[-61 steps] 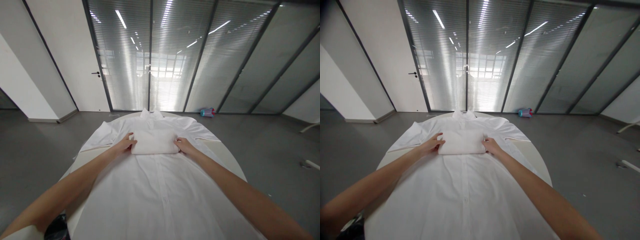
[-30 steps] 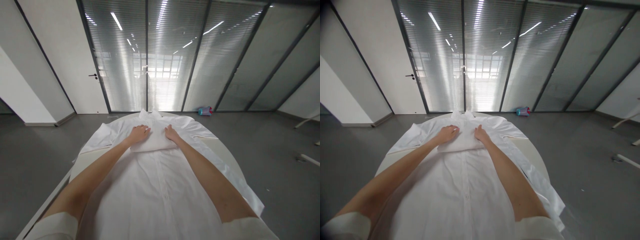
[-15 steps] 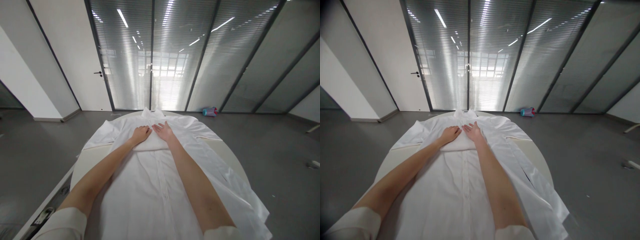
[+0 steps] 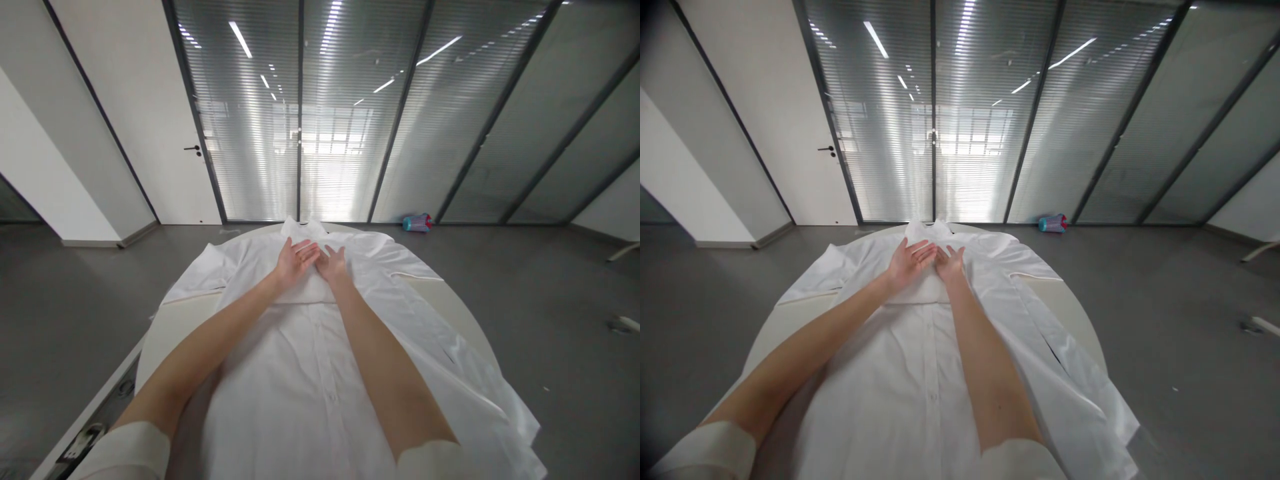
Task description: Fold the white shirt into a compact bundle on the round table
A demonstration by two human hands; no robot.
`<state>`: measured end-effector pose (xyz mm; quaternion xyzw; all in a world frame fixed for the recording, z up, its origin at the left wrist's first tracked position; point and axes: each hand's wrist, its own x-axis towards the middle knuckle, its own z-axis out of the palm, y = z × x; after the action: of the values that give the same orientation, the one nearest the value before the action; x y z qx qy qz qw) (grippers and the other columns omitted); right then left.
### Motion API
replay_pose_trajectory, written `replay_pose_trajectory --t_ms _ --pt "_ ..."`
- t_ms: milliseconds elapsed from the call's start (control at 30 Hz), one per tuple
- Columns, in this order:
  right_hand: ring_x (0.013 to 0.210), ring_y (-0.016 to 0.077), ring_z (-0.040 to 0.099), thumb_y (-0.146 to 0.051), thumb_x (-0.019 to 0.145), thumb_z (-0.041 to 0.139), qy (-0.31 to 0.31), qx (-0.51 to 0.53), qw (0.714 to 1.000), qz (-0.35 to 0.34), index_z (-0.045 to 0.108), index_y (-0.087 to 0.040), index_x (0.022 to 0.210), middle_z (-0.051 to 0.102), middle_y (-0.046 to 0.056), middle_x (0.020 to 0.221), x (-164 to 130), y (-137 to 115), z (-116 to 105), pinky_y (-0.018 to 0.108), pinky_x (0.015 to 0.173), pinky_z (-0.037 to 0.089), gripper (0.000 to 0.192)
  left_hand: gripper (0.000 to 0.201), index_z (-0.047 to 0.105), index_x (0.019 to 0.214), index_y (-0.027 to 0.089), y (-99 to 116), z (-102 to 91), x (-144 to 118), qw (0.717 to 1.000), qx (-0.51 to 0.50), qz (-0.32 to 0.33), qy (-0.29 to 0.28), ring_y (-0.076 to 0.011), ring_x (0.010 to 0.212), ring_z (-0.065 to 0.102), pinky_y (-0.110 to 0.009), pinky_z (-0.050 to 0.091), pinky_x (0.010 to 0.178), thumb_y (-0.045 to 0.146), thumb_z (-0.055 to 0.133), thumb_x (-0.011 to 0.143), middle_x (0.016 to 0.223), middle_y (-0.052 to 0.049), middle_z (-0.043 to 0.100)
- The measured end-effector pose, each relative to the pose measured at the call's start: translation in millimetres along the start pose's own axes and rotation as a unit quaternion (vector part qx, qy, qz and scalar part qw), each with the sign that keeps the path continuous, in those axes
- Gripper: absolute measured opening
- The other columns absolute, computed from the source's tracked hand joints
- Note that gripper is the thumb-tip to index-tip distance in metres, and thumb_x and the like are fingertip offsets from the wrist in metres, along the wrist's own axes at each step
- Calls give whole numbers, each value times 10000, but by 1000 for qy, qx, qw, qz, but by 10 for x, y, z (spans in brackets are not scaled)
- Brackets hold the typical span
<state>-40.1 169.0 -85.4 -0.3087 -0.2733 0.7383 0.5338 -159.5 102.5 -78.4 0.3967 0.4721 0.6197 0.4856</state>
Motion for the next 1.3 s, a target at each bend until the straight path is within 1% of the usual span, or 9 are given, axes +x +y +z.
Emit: replay_pose_trajectory --t_ms 100,267,367,600,900,1033,1133,1233,1300 --pt "1215 195 580 -607 982 45 73 31 997 11 317 -251 1433 566 148 1325 38 39 -48 454 981 493 636 563 491 1274 114 -86 28 -80 952 -275 -94 96 -210 1100 655 -304 559 902 540 221 1023 1264 -231 603" --pt "1180 181 590 -621 980 210 76 118 990 -12 443 -239 1342 595 120 1249 55 59 109 414 996 496 575 525 534 1246 170 -47 -91 -72 911 -379 -80 140 -237 1233 588 -310 557 923 584 342 987 1331 -205 571" --pt "1099 196 636 -652 968 233 20 126 991 32 480 -203 1313 618 153 1208 43 160 231 399 953 529 618 572 574 1214 160 -50 -92 -33 907 -404 -66 96 -262 1250 577 -344 553 943 623 347 967 1323 -215 577" --pt "1315 222 498 -661 966 100 86 96 990 64 271 -154 1493 458 220 1423 118 -13 -102 432 957 517 750 598 490 1327 180 -109 -315 89 902 -370 -65 213 -211 1378 450 -271 468 1039 627 295 982 1476 -182 451" --pt "1110 241 629 -661 956 33 18 29 998 53 468 -162 1358 643 187 1143 105 18 -67 485 956 502 774 619 572 1172 183 -128 -315 122 919 -364 -56 142 -231 1209 590 -290 562 856 672 256 961 1296 -198 582" --pt "1070 223 644 -622 970 15 59 -34 997 24 424 -179 1383 630 189 1182 138 -127 -218 441 909 525 731 535 574 1126 192 -120 -514 194 946 -271 -52 169 -201 1108 637 -282 553 838 599 254 991 1254 -176 609" --pt "908 177 688 -537 1009 174 16 -299 953 -47 490 -186 1314 669 159 1165 149 -342 -276 336 815 553 563 397 616 1102 186 -41 -686 279 998 -4 -6 69 -211 1038 660 -302 537 848 509 448 946 1164 -149 665" --pt "798 157 676 -404 945 489 -29 -511 856 -70 640 -175 1099 727 110 1033 129 -519 -280 271 754 530 315 367 711 939 175 19 -798 336 953 292 70 -37 -247 984 659 -308 511 845 505 634 800 978 -97 722" --pt "793 168 661 -288 844 625 -39 -558 827 -61 695 -154 919 740 89 916 104 -589 -295 255 747 507 168 322 737 761 171 38 -851 346 926 364 74 -66 -263 896 660 -314 498 818 485 723 691 816 -68 725"
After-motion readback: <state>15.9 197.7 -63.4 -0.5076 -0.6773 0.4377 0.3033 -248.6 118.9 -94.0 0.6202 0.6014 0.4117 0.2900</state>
